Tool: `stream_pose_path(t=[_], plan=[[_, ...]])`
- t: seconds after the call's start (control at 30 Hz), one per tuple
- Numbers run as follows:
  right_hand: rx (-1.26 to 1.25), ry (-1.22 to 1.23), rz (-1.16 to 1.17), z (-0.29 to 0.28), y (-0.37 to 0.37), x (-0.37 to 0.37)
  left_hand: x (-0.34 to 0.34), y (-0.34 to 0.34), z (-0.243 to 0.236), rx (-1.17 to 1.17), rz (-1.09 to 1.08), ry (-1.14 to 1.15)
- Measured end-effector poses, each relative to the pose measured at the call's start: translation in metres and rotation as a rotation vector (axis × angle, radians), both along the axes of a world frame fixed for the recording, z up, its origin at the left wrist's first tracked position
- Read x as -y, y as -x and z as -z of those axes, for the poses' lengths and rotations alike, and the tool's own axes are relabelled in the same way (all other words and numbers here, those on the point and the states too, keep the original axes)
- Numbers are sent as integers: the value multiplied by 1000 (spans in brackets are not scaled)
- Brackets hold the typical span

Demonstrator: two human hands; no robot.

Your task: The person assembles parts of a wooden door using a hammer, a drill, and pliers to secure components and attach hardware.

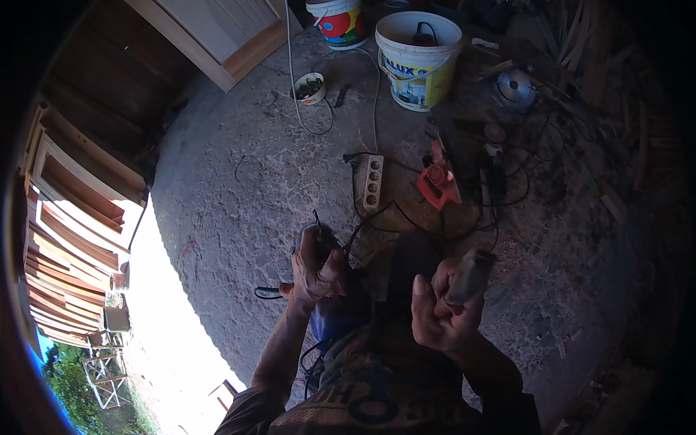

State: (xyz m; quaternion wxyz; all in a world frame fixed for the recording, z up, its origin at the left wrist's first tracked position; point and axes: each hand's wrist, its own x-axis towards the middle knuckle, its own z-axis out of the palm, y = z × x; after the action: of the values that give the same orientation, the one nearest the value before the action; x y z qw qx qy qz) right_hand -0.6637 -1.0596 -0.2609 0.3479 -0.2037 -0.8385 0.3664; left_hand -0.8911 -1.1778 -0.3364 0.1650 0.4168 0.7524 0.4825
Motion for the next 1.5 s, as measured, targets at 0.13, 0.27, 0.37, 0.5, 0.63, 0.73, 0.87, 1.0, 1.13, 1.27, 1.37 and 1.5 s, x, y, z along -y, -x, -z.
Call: stream_pose_path(t=[0.13,0.27,0.37,0.5,0.63,0.73,0.87,1.0,1.13,1.27,1.37,1.5], plan=[[354,-240,-96,77,-6,1,8,-1,3,10,58,7],[272,-42,-6,103,-13,-13,5,0,1,-38,36,60],[605,134,275,162,-61,-30,-4,2,-6,-46,38,54],[833,205,393,233,-143,-19,-3,6,-11,87,40,86],[1086,29,392,282,-182,-7,-11,2,-11,11,93,43],[617,-417,410,259,-116,-35,-15,-2,-12,-4,95,74],[-1,-240,41,85,38,-16,-15,-3,-14,46,106,102],[34,-365,-184,30,77,-4,-9,5,-13,14,177,29],[-78,-323,-193,66,92,-7,-7,19,-10,114,379,-154],[-69,-95,-137,81,95,-4,5,30,6,376,372,-46],[-133,429,-38,109,108,15,8,28,5,327,358,-124],[-214,614,-70,106,112,15,7,12,-12,729,287,-233]])
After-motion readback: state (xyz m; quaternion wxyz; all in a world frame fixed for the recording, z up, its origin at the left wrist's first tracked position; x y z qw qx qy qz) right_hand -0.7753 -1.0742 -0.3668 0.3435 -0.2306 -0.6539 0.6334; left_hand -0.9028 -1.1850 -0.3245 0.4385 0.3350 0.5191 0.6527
